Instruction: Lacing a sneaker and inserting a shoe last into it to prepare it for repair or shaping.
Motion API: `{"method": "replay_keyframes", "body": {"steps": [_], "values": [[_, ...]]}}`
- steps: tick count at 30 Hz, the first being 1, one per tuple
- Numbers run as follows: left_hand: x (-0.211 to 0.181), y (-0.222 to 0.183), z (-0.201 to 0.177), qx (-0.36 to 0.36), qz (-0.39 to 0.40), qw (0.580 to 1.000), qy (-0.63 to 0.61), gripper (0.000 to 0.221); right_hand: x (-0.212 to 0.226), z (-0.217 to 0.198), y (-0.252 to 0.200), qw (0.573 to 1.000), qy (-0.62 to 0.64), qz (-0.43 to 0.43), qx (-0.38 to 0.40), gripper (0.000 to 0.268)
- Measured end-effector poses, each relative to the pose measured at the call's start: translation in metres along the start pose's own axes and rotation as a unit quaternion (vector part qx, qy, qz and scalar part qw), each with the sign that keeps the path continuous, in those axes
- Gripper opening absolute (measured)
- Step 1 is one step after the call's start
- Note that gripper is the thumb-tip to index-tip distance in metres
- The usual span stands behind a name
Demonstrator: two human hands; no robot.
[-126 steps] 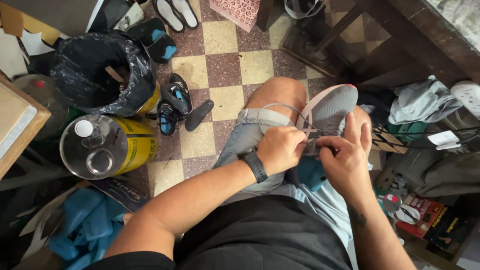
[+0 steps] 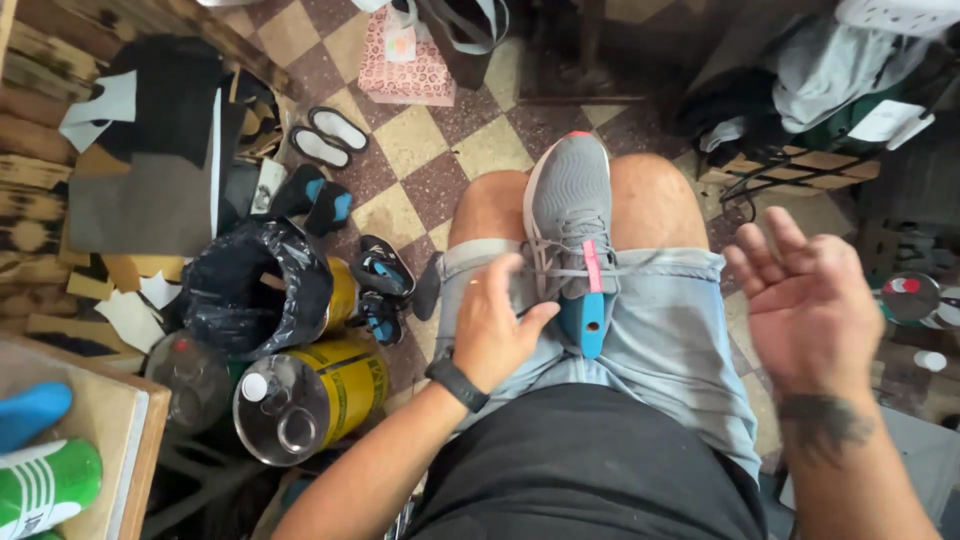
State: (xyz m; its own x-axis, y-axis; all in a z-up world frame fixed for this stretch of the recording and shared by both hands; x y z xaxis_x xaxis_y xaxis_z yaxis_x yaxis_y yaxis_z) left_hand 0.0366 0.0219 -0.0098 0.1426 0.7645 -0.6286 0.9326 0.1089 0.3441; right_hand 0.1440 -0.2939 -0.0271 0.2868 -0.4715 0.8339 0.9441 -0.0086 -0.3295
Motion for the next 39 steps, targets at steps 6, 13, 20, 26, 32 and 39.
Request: {"method": "replay_keyframes", "body": {"steps": [6, 13, 20, 26, 32, 39], "values": [[0.007, 0.006, 0.008, 0.058, -0.024, 0.998, 0.022, 0.044, 0.011, 0.049, -0.013, 0.948, -0.268, -0.131, 0.107, 0.021], [0.002, 0.003, 0.012, 0.054, 0.066, 0.996, 0.026, 0.029, -0.034, 0.085, -0.012, 0.677, -0.567, -0.411, 0.228, 0.008], [0.047, 0.002, -0.034, 0.120, 0.032, 0.991, -0.048, 0.023, 0.021, -0.007, -0.008, 0.624, -0.621, -0.449, 0.150, 0.007], [0.053, 0.006, -0.052, 0.152, 0.059, 0.987, 0.010, 0.023, 0.027, -0.172, 0.037, 0.724, -0.598, -0.333, 0.085, 0.012], [0.071, 0.014, -0.059, 0.203, -0.003, 0.978, 0.045, 0.018, 0.050, -0.130, 0.011, 0.642, -0.684, -0.332, 0.095, 0.008], [-0.113, 0.094, -0.079, 0.237, 0.111, 0.957, -0.121, 0.077, 0.139, 0.105, -0.101, 0.690, -0.556, -0.412, 0.214, 0.023]]}}
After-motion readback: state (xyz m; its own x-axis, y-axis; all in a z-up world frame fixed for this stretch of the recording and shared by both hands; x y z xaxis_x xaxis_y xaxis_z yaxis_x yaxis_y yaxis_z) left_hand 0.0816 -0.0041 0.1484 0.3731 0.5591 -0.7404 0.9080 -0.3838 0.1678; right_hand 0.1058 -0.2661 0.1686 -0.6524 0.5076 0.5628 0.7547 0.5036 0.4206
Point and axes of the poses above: each hand's wrist, its own y-axis towards the middle knuckle, its own z-axis out of the palm, x = y × z, the point moved 6 cm from there along y, towards the middle knuckle, and after that the axes turned 3 degrees about z, right-handed, at the moved point
